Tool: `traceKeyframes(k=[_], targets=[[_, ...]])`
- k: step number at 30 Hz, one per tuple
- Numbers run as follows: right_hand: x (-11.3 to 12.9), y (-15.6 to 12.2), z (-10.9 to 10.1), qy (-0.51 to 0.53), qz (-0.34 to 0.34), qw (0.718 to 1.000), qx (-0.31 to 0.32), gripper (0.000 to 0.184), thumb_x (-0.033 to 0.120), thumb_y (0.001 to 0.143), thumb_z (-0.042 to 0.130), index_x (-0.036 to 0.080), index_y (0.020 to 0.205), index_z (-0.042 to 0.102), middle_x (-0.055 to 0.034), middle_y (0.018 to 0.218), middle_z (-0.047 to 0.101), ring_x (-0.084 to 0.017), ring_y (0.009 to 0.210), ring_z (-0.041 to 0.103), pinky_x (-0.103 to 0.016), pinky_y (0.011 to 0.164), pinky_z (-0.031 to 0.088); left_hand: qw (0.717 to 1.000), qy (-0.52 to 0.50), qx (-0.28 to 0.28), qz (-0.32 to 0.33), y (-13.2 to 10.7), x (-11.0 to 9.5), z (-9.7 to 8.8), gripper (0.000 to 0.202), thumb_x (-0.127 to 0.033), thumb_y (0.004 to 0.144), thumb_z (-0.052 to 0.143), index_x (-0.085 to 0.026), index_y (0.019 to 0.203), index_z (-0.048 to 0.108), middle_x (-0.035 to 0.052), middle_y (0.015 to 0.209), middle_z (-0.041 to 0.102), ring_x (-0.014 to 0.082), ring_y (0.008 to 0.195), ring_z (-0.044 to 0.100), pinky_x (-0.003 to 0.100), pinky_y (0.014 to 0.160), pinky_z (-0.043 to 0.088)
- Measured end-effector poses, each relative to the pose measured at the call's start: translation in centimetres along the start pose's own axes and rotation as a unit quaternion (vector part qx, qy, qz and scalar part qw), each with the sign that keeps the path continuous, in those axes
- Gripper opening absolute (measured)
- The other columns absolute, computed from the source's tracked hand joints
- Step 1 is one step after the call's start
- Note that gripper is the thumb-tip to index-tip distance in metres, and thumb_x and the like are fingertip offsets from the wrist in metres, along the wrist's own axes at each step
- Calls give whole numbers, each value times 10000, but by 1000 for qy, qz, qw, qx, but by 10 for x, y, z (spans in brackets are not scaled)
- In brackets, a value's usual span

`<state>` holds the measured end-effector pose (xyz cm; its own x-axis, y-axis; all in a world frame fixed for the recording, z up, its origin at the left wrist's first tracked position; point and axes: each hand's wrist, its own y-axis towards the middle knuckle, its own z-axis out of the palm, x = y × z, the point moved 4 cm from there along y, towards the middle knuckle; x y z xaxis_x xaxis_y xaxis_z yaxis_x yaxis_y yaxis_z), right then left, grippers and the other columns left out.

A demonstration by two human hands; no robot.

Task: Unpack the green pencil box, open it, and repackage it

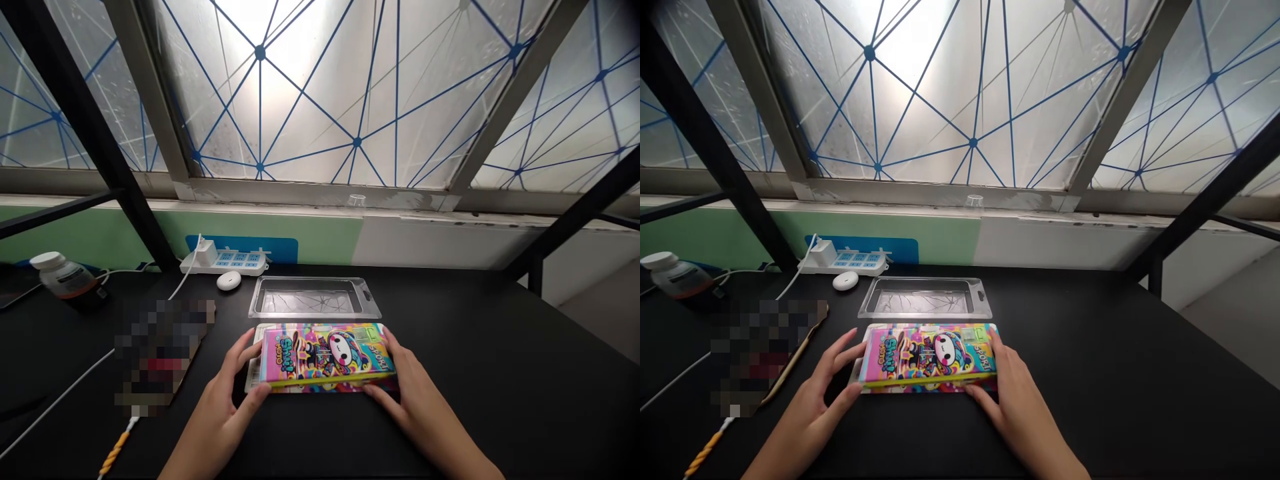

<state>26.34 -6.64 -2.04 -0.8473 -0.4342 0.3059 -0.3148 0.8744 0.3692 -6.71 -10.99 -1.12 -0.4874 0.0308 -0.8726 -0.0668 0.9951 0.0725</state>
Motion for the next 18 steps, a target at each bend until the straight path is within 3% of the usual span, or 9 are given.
traceKeyframes(k=[2,3,8,13,15,18], targets=[[4,-2,-2,-19,-33,999,-8,653,398,937,596,212,1502,325,-152,1299,639,-316,1150,645,-465,922,578,1000,-11,-18,-21,-2,-2,2,706,-566,929,534,-331,1538,266,92,1457,560,310,1162,649,249,524,537],[6,-2,-5,-26,-53,998,-16,583,383,947,583,219,1467,378,-141,1283,656,-317,1134,653,-478,929,571,999,-17,-29,-22,-3,-3,2,710,-570,921,545,-329,1532,273,94,1443,572,308,1152,651,237,496,519],[16,18,-30,-26,-106,990,-87,457,396,960,568,213,1371,489,-127,1221,699,-311,1088,671,-498,950,542,992,2,-124,31,13,-33,-10,584,-542,936,544,-309,1447,384,87,1370,601,295,1238,583,346,825,576],[10,84,-46,0,-89,993,-81,481,447,933,607,182,1332,568,-139,1171,716,-298,1034,678,-459,864,572,961,171,-131,172,69,-86,-19,598,-519,928,546,-253,1447,411,115,1355,504,322,1296,492,496,1086,406],[8,106,-38,-18,-105,992,-65,474,443,928,610,168,1313,594,-145,1149,724,-309,1028,677,-487,883,559,956,206,-118,171,92,-85,-14,613,-511,926,558,-234,1453,413,129,1340,480,328,1310,465,500,1091,391],[5,117,-16,-42,-139,989,-40,463,423,942,598,156,1320,587,-143,1145,726,-305,1056,668,-531,999,490,948,269,-104,133,112,-62,-5,643,-530,931,550,-199,1467,419,161,1326,484,343,1289,459,511,1056,404]])
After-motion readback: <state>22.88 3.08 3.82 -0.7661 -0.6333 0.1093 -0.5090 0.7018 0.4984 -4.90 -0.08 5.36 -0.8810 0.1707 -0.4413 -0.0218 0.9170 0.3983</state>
